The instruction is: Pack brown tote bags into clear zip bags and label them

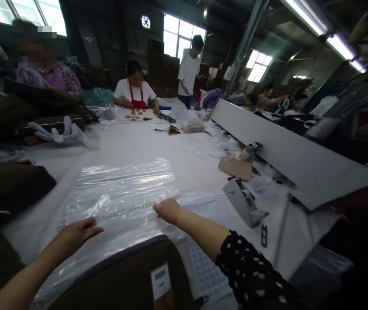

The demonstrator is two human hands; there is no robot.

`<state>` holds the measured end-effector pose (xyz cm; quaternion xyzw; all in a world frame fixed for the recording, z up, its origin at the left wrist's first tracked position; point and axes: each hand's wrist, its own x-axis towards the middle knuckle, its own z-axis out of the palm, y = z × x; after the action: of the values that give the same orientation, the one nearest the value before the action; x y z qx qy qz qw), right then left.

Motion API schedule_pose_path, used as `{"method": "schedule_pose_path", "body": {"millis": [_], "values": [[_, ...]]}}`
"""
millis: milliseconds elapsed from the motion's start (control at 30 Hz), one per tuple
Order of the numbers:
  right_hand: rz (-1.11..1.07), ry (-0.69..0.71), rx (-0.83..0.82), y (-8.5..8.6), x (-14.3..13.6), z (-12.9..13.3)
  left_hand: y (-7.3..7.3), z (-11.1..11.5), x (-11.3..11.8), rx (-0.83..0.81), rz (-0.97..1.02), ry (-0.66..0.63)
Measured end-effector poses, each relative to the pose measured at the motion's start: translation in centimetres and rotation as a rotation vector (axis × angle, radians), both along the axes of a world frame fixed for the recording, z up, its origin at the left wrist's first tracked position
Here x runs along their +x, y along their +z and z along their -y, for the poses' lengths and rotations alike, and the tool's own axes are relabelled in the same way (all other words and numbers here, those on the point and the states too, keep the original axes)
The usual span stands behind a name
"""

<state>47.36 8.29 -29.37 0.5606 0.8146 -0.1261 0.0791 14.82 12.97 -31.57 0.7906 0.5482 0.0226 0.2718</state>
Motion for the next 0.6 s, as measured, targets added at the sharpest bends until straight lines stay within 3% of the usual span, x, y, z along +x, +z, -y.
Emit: {"method": "schedule_pose_path", "body": {"millis": [167, 300, 433, 600], "values": [[0.001, 0.020, -0.009, 0.7, 0.3, -0.3, 2.0, 1.1, 0.7, 0.192, -0.097, 0.014], [-0.108, -0.101, 0.063, 2.2, 0.7, -0.8, 3.7, 1.7, 1.8, 0.174, -0.216, 0.044], [-0.197, -0.121, 0.091, 2.7, 1.3, -0.8, 4.7, 1.4, 2.0, 0.110, -0.127, 0.081], [-0.333, -0.312, 0.126, 1.5, 3.5, -0.5, 4.7, 2.5, 0.7, 0.252, 0.043, 0.283]]}}
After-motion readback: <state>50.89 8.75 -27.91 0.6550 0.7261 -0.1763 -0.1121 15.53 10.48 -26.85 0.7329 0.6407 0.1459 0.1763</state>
